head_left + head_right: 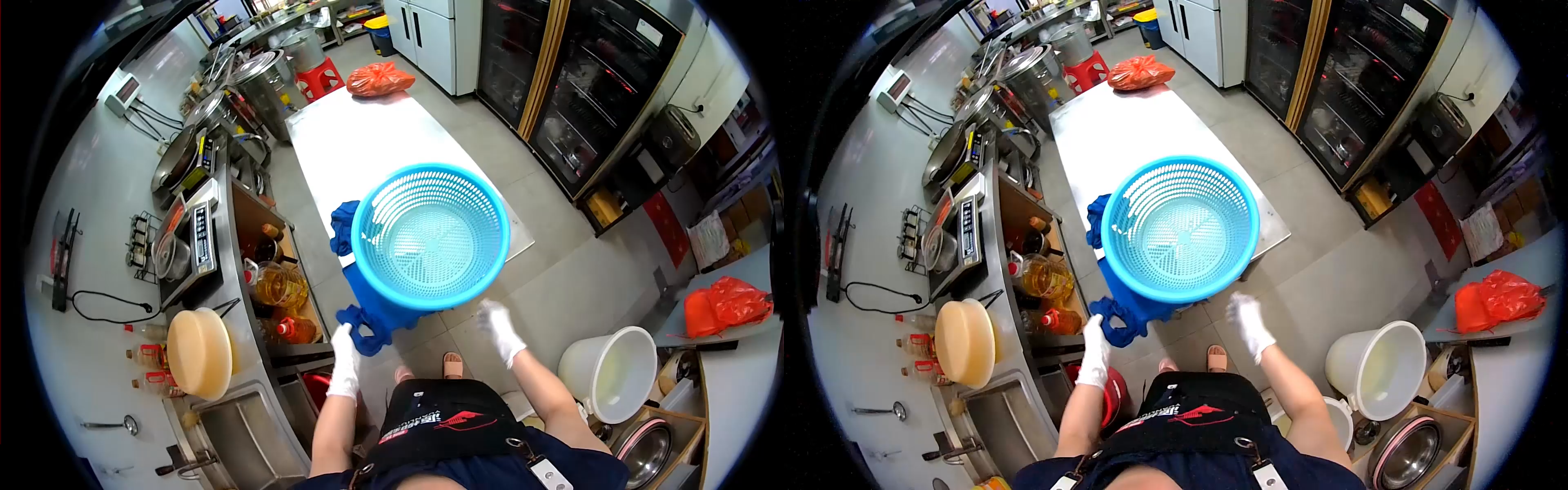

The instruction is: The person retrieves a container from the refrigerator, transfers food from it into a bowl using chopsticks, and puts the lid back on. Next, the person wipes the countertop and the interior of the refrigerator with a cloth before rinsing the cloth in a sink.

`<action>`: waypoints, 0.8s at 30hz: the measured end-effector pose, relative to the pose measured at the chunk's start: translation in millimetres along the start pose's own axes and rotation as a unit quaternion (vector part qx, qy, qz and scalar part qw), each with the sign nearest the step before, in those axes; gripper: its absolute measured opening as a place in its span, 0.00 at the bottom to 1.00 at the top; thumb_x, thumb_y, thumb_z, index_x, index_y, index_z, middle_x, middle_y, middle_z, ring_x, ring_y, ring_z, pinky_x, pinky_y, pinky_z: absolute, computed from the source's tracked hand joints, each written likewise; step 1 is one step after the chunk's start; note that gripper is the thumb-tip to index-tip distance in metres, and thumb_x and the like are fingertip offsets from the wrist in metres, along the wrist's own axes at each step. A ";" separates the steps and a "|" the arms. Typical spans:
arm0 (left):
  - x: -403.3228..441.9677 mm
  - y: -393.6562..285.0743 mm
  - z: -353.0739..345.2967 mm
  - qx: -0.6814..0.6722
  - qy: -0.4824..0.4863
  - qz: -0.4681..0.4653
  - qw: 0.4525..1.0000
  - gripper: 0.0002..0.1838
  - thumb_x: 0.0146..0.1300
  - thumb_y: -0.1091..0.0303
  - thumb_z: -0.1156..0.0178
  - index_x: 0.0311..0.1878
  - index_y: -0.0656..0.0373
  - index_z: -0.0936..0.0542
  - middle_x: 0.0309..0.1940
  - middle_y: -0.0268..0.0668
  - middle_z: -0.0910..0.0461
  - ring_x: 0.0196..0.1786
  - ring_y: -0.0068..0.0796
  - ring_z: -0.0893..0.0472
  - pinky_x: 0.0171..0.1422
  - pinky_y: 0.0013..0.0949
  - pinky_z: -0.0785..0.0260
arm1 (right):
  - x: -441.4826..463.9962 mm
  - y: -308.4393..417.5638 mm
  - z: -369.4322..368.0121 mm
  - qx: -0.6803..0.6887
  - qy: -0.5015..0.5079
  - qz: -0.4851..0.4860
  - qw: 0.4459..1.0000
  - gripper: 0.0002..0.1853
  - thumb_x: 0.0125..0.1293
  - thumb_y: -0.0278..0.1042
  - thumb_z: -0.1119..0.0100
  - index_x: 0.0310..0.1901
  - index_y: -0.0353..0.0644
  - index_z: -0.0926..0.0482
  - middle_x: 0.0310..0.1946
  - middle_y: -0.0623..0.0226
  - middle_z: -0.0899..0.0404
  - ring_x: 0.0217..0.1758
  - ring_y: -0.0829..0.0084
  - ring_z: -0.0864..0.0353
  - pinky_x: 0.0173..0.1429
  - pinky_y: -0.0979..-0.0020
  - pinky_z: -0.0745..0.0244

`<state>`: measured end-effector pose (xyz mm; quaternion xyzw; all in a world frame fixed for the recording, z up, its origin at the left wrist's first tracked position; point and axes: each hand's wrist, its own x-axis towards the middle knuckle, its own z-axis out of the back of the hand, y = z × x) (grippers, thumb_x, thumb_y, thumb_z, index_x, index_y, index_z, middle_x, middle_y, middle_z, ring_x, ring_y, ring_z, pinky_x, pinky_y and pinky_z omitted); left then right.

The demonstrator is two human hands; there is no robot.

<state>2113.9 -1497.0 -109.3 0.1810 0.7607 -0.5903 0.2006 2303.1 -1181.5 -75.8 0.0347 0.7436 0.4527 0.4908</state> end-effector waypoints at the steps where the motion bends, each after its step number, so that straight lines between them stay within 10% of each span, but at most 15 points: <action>1: 20.3 -5.9 -3.2 0.026 0.013 -0.019 0.999 0.09 0.63 0.66 0.45 0.41 0.59 0.20 0.35 0.31 0.20 0.36 0.27 0.21 0.44 0.32 0.28 | 32.1 4.1 23.3 0.066 -0.048 0.007 0.997 0.20 0.67 0.47 0.48 0.50 0.37 0.29 0.38 0.61 0.23 0.38 0.67 0.24 0.41 0.61 0.27; 5: 86.5 -14.9 -29.5 0.118 0.047 -0.029 0.991 0.19 0.68 0.56 0.46 0.47 0.63 0.22 0.40 0.35 0.20 0.42 0.27 0.22 0.51 0.31 0.31 | 90.8 51.2 56.5 0.193 -0.074 -0.012 0.978 0.43 0.66 0.56 0.47 0.71 0.36 0.54 0.70 0.47 0.46 0.68 0.51 0.38 0.68 0.53 0.40; 8: 128.1 -4.3 -47.4 0.191 0.048 -0.007 0.980 0.31 0.68 0.44 0.50 0.55 0.68 0.25 0.49 0.39 0.21 0.50 0.29 0.24 0.57 0.31 0.34 | 108.7 68.3 46.7 0.212 -0.039 -0.033 0.976 0.40 0.65 0.58 0.46 0.69 0.38 0.46 0.67 0.51 0.39 0.65 0.54 0.34 0.68 0.53 0.38; 16: 153.0 -5.6 -50.9 0.257 0.119 -0.039 0.958 0.28 0.67 0.55 0.44 0.62 0.67 0.31 0.53 0.40 0.23 0.52 0.31 0.23 0.58 0.32 0.33 | 146.7 79.7 44.3 0.269 -0.033 0.060 0.961 0.37 0.63 0.58 0.42 0.63 0.35 0.36 0.56 0.59 0.26 0.55 0.63 0.24 0.55 0.58 0.26; 23: 162.8 4.4 -52.5 0.200 0.106 -0.025 0.974 0.23 0.66 0.64 0.42 0.62 0.64 0.29 0.49 0.35 0.21 0.47 0.25 0.22 0.52 0.28 0.30 | 156.2 92.7 54.0 0.206 -0.048 0.021 0.977 0.43 0.62 0.63 0.44 0.67 0.35 0.41 0.65 0.56 0.36 0.65 0.61 0.33 0.59 0.55 0.31; 24: 166.5 8.1 -56.8 0.193 0.106 -0.034 0.975 0.23 0.66 0.64 0.42 0.62 0.64 0.29 0.49 0.35 0.21 0.47 0.26 0.22 0.52 0.28 0.30 | 156.5 96.4 58.5 0.217 0.013 0.032 0.976 0.48 0.59 0.67 0.44 0.70 0.38 0.47 0.72 0.57 0.48 0.73 0.60 0.47 0.68 0.48 0.43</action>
